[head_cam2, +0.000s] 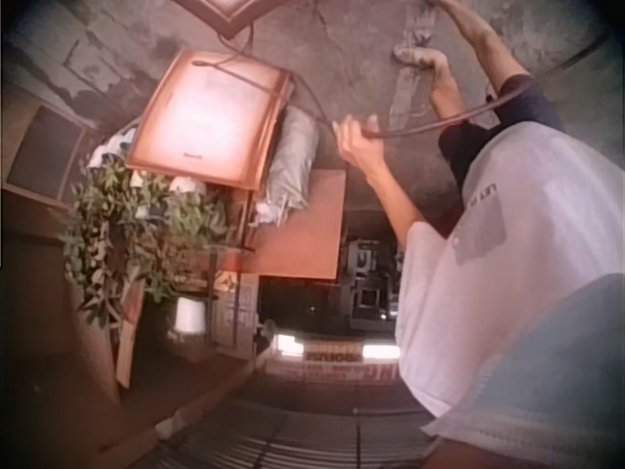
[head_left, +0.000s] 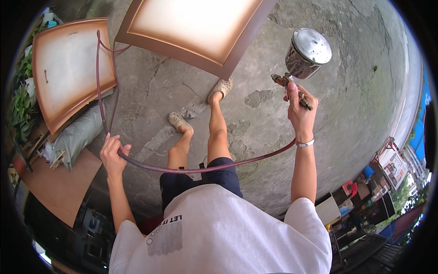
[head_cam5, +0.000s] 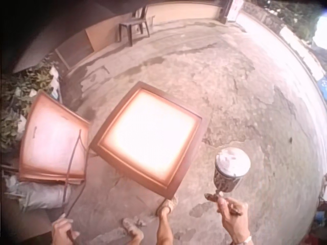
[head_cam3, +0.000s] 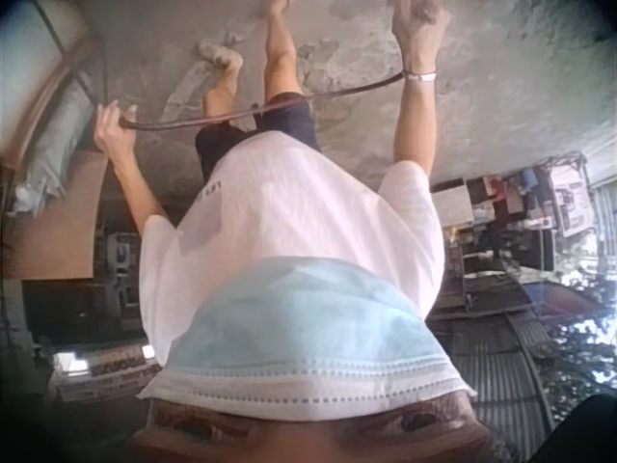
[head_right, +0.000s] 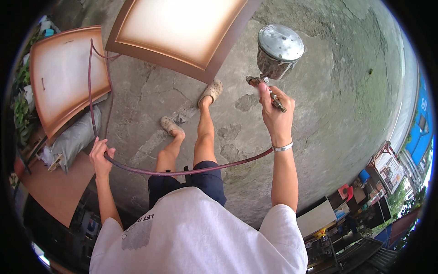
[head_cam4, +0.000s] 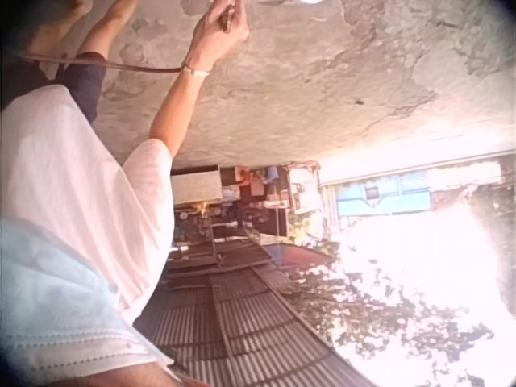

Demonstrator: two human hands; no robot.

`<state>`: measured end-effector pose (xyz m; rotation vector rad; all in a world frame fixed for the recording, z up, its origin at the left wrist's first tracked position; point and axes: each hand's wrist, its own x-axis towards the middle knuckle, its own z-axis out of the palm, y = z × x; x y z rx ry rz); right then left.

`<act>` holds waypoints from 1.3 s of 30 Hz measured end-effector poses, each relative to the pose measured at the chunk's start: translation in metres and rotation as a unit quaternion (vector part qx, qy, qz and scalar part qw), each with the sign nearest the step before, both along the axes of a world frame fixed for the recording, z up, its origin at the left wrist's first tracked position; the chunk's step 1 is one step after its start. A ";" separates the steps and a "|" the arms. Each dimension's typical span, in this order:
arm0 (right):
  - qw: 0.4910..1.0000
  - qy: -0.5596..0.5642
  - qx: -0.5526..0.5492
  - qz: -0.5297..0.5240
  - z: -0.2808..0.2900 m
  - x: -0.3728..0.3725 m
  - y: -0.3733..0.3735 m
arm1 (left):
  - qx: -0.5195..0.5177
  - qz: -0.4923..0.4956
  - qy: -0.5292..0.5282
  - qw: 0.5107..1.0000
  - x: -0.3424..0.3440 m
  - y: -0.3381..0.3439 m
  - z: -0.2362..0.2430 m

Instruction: The person wipes a wooden frame with a cloth, then uses a spray gun to apply a finish to two wooden frames placed on the ground. The person moves around the frames to ensure even coverage.

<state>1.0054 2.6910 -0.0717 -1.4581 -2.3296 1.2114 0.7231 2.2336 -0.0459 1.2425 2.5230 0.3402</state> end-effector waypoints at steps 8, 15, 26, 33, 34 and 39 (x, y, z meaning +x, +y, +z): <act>0.997 0.002 -0.069 0.020 0.027 0.040 -0.084 | 0.006 -0.019 -0.007 1.000 0.005 -0.014 0.003; 0.991 -0.064 -0.112 0.024 0.022 0.049 -0.062 | 0.016 -0.016 -0.017 1.000 0.018 -0.007 0.007; 0.995 0.047 0.004 -0.089 -0.035 -0.033 0.137 | 0.014 -0.004 0.018 1.000 0.025 0.060 0.010; 0.989 0.080 0.078 -0.096 -0.069 -0.079 0.243 | 0.004 0.002 0.040 0.999 0.029 0.102 0.012; 0.987 0.076 0.106 -0.094 -0.071 -0.081 0.260 | 0.004 -0.001 0.039 0.999 0.028 0.108 0.012; 0.962 0.143 0.195 -0.126 -0.073 -0.108 0.302 | -0.004 0.007 0.028 1.000 0.028 0.118 0.010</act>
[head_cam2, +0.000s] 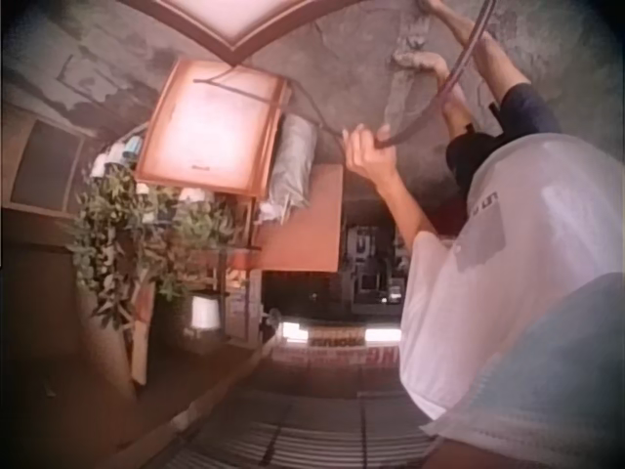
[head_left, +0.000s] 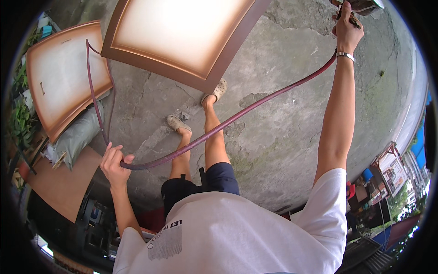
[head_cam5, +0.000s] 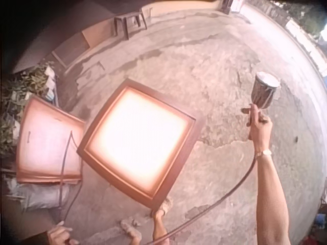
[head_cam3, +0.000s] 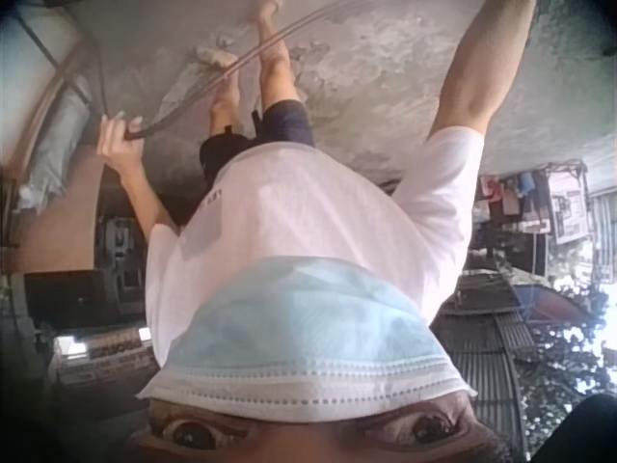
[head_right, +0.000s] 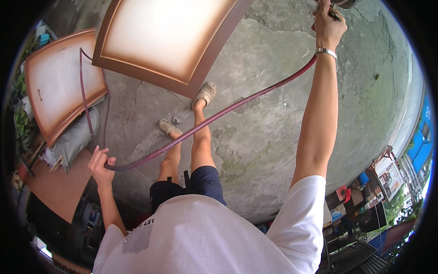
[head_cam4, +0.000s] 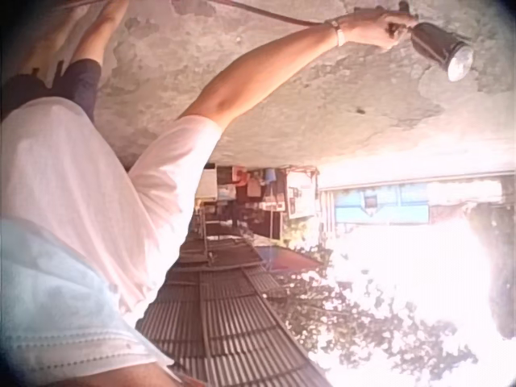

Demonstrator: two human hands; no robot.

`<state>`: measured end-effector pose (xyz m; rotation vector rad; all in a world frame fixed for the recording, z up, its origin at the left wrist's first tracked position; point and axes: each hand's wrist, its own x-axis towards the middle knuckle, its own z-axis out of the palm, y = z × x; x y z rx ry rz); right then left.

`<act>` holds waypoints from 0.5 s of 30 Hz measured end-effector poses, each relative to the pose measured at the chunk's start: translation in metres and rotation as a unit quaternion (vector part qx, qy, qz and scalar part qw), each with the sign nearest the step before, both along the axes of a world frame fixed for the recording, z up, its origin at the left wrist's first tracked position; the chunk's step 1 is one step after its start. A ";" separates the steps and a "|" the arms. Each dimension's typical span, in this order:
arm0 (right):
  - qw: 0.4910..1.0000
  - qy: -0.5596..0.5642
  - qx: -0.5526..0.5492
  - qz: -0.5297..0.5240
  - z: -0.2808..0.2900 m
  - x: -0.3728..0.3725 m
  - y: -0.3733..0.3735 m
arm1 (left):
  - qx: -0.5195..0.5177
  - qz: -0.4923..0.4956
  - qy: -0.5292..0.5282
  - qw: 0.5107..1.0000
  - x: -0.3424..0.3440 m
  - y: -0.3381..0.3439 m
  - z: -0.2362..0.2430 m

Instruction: The person wipes a wooden frame with a cloth, then uses a spray gun to apply a finish to two wooden frames placed on the ground. The person moves around the frames to ensure even coverage.

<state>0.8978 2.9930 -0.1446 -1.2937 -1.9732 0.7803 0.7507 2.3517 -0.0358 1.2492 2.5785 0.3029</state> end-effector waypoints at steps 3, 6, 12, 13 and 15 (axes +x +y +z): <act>1.000 0.000 0.013 0.002 -0.003 0.008 0.011 | -0.008 0.018 -0.007 1.000 -0.002 -0.001 -0.002; 0.996 -0.076 -0.036 -0.004 0.010 0.028 -0.023 | 0.004 0.022 -0.011 1.000 -0.006 -0.009 -0.003; 0.972 -0.104 -0.208 0.025 0.034 0.087 -0.151 | 0.019 0.008 -0.008 1.000 -0.015 -0.040 -0.001; 0.971 -0.109 -0.210 0.024 0.037 0.096 -0.173 | 0.026 0.004 -0.008 1.000 -0.016 -0.046 -0.002; 0.959 -0.122 -0.251 0.055 0.047 0.116 -0.212 | 0.029 -0.006 -0.011 1.000 -0.018 -0.053 0.001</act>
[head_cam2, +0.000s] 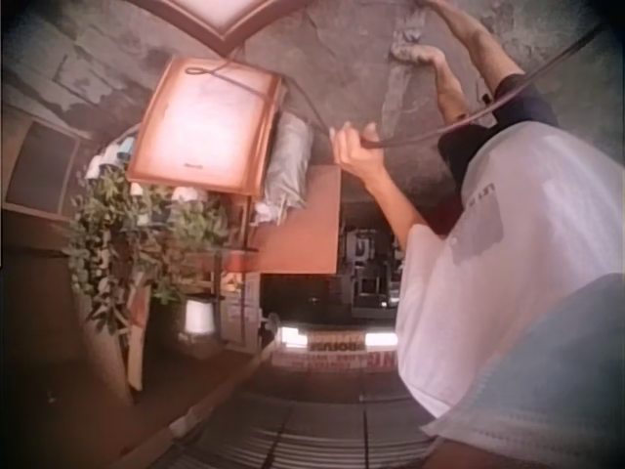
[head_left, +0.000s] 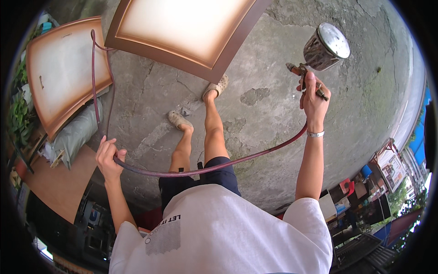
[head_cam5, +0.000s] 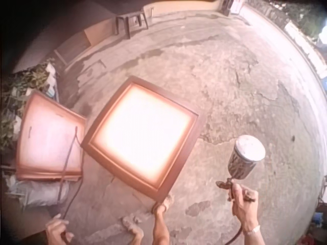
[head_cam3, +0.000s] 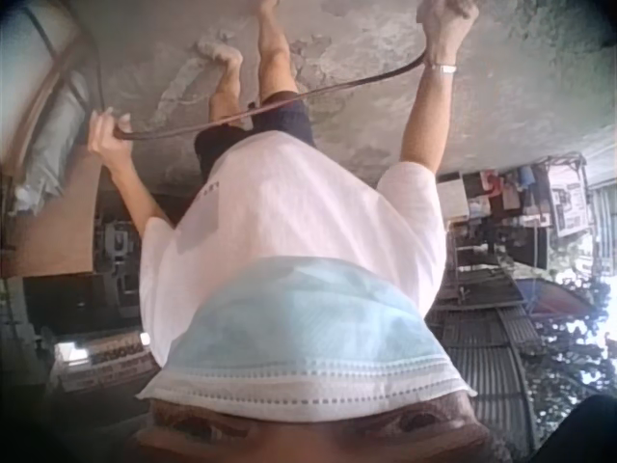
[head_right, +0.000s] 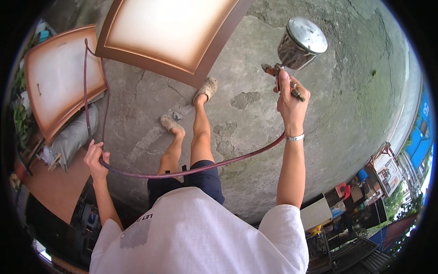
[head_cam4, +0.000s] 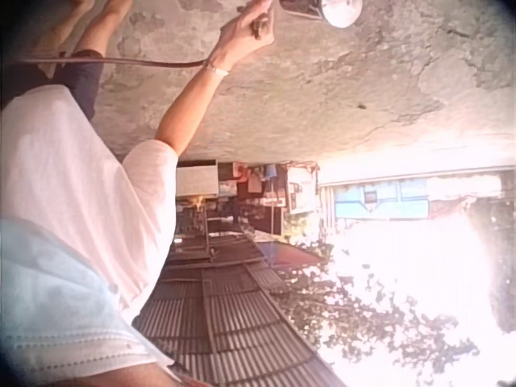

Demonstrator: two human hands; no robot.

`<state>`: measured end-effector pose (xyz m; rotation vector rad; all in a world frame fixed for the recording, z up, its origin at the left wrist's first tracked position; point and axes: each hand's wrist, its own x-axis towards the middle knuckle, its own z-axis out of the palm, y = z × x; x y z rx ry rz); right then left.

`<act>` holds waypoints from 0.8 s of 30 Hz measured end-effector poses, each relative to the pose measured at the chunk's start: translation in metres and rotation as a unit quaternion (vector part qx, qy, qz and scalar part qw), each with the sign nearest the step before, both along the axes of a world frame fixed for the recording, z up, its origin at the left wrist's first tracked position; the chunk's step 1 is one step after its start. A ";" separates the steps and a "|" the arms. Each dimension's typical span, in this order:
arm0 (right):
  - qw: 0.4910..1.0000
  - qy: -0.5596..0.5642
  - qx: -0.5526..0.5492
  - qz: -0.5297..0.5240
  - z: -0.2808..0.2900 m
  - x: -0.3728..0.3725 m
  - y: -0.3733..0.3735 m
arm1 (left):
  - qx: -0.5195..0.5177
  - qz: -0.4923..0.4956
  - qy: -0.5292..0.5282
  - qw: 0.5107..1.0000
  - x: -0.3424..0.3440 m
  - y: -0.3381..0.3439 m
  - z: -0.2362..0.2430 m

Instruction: The person wipes a wooden frame with a cloth, then uses a spray gun to apply a finish to two wooden frames placed on the ground. The person moves around the frames to ensure even coverage.

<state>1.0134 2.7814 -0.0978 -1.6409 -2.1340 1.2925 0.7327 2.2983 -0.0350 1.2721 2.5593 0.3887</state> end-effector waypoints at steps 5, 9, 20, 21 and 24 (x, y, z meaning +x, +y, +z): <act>0.997 -0.025 -0.054 0.048 0.022 0.038 -0.080 | -0.002 -0.028 -0.004 1.000 -0.002 -0.014 0.008; 0.992 -0.015 -0.103 0.076 0.046 0.055 -0.130 | 0.001 -0.035 -0.006 0.999 -0.001 -0.023 0.010; 0.999 0.006 0.032 0.021 0.006 -0.010 0.002 | 0.025 -0.037 0.015 0.999 0.003 -0.004 0.011; 0.998 0.025 0.051 -0.008 0.000 -0.024 0.027 | 0.025 -0.040 0.020 0.999 0.003 0.001 0.009; 0.991 0.038 0.125 -0.014 -0.020 -0.060 0.103 | 0.004 -0.027 0.019 0.999 0.010 0.012 0.005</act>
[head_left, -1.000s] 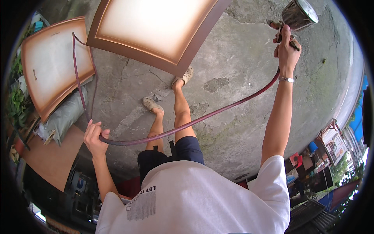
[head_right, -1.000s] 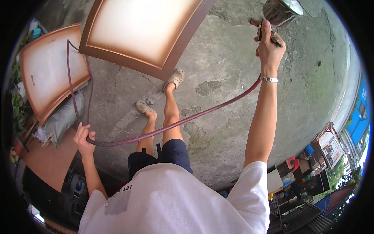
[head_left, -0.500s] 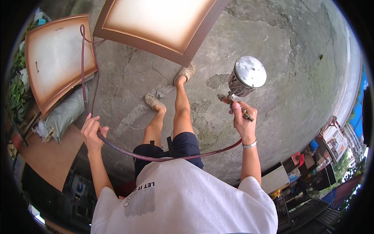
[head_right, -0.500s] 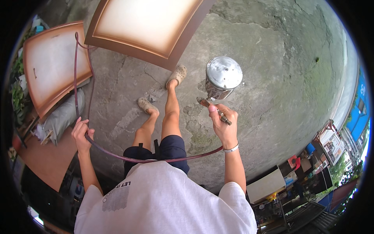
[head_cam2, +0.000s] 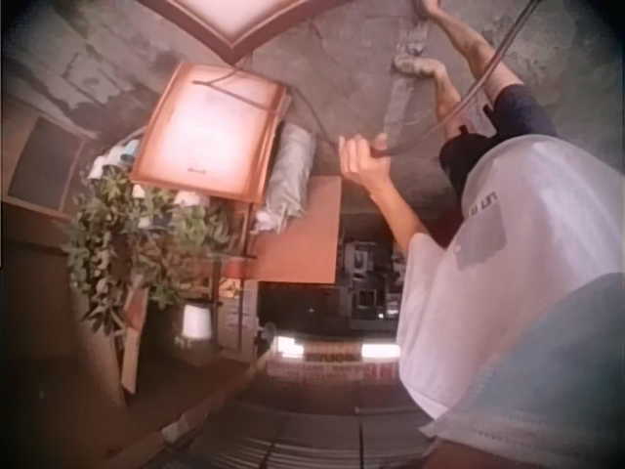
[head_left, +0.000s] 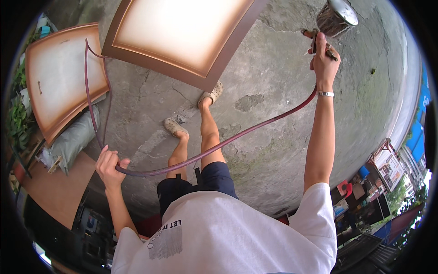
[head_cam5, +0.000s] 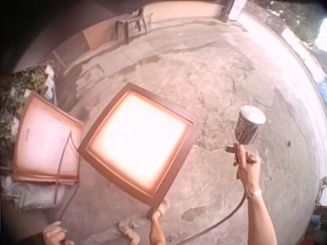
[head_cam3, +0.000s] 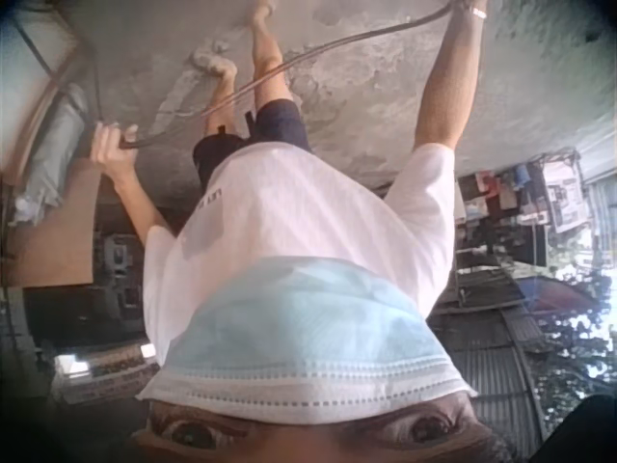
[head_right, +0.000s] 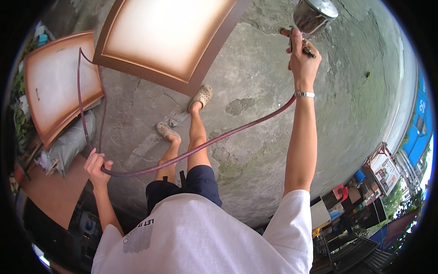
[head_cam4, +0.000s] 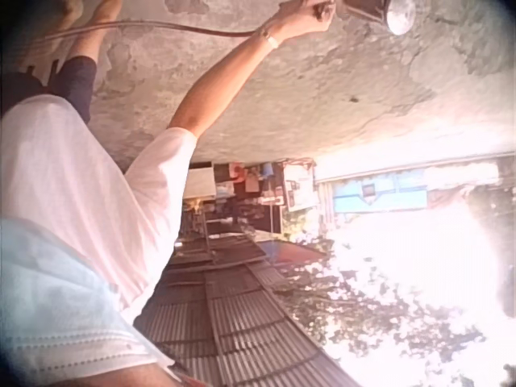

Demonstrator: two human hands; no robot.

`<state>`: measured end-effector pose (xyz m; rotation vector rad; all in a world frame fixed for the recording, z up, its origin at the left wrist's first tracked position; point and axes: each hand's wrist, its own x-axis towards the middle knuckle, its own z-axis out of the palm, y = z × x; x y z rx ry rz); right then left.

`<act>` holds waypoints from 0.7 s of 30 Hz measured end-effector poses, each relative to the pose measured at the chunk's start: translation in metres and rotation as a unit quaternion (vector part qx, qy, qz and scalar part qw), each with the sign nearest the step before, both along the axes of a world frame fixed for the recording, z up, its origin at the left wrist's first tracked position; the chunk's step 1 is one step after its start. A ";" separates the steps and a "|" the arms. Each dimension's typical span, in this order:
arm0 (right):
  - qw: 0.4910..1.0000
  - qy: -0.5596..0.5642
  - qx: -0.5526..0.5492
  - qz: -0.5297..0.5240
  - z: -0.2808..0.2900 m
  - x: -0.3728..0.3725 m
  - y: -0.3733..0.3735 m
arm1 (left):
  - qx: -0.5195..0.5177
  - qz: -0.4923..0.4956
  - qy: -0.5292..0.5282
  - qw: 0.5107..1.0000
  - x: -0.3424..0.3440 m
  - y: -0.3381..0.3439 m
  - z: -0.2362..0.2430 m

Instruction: The person wipes a wooden frame with a cloth, then uses a spray gun to apply a finish to two wooden frames placed on the ground. The person moves around the frames to ensure even coverage.

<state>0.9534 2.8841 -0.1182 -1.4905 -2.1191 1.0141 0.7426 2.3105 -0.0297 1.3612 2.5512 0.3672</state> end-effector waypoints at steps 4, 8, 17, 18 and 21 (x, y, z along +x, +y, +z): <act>0.992 0.016 0.128 -0.016 -0.013 -0.033 0.095 | 0.000 0.011 -0.003 1.000 0.006 0.017 -0.011; 0.968 0.185 0.169 0.017 -0.003 -0.077 0.115 | -0.016 0.032 0.002 0.999 0.013 0.026 -0.013; 0.999 -0.003 -0.012 0.038 0.019 -0.044 0.016 | -0.004 0.049 -0.001 0.999 0.007 0.008 -0.009; 0.999 -0.016 -0.036 0.034 0.019 -0.033 0.006 | 0.001 0.050 -0.001 0.999 0.005 0.003 -0.008; 0.997 -0.024 -0.071 0.033 0.031 -0.017 -0.039 | 0.011 0.050 -0.004 0.999 0.001 -0.011 -0.006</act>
